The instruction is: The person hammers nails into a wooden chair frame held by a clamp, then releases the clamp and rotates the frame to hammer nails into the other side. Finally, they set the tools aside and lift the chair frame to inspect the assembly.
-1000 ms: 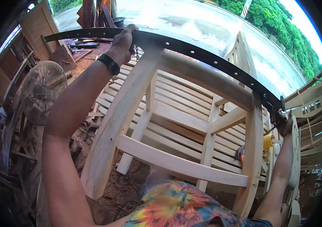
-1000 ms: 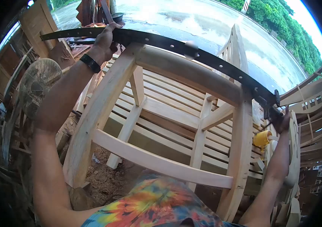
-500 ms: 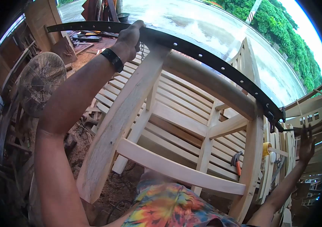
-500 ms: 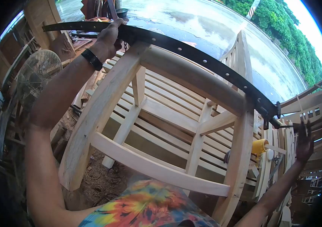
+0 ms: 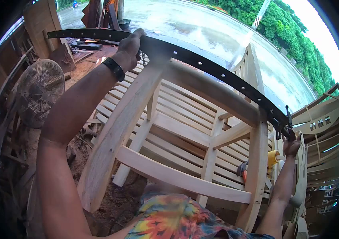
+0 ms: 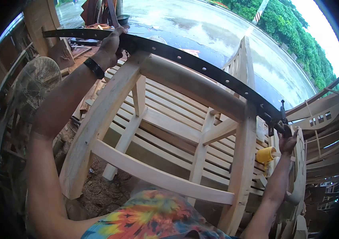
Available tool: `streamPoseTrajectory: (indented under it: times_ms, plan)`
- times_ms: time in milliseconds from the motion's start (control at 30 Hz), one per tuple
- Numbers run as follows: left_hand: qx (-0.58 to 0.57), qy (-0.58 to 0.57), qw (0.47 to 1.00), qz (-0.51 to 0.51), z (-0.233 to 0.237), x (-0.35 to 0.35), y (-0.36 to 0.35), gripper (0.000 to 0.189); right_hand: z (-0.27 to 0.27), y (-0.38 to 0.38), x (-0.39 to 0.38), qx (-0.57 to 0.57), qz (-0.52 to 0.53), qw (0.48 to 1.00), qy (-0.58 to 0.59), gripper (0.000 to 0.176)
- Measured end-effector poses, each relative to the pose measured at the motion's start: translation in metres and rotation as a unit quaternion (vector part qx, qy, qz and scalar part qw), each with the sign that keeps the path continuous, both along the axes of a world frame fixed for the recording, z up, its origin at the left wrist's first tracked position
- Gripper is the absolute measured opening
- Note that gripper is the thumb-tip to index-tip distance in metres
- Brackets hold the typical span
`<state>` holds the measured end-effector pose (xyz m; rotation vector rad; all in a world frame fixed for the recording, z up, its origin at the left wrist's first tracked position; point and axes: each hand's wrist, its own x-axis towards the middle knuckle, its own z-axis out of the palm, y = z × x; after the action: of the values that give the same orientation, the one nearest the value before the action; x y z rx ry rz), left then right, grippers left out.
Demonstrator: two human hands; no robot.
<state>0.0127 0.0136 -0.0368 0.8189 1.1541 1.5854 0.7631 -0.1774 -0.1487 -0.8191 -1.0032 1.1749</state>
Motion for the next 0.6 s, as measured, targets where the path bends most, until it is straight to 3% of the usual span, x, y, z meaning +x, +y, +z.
streamPoseTrajectory:
  times_ms: [133, 167, 233, 300, 333, 367, 600]
  plan:
    - [-0.005, -0.012, 1.0, -0.022, -0.019, -0.012, 0.032, 0.022, -0.033, 0.005, 0.022, 0.077, -0.057, 0.995, 0.02, 0.049]
    - [0.0, -0.013, 0.999, -0.03, -0.019, -0.012, 0.034, 0.022, -0.036, 0.008, 0.015, 0.11, -0.076, 0.991, -0.03, 0.039]
    - [0.011, -0.019, 0.999, -0.038, -0.019, -0.013, 0.034, 0.022, -0.045, 0.02, 0.007, 0.135, -0.096, 0.974, 0.152, 0.043]
    - [0.009, -0.04, 0.998, -0.037, -0.014, -0.009, 0.028, 0.02, -0.051, 0.044, 0.01, 0.165, -0.26, 0.95, -0.047, 0.038]
    - [0.007, -0.049, 0.998, -0.037, -0.011, -0.007, 0.023, 0.019, -0.047, 0.051, 0.007, 0.202, -0.161, 0.965, 0.041, 0.036]
    - [0.004, -0.038, 0.999, -0.034, -0.009, -0.006, 0.018, 0.018, -0.048, 0.053, 0.003, 0.196, -0.157, 0.966, 0.054, 0.035]
    - [0.004, -0.019, 1.0, -0.017, -0.006, -0.001, 0.012, 0.021, -0.069, 0.033, -0.036, 0.096, -0.235, 0.966, 0.054, 0.028]
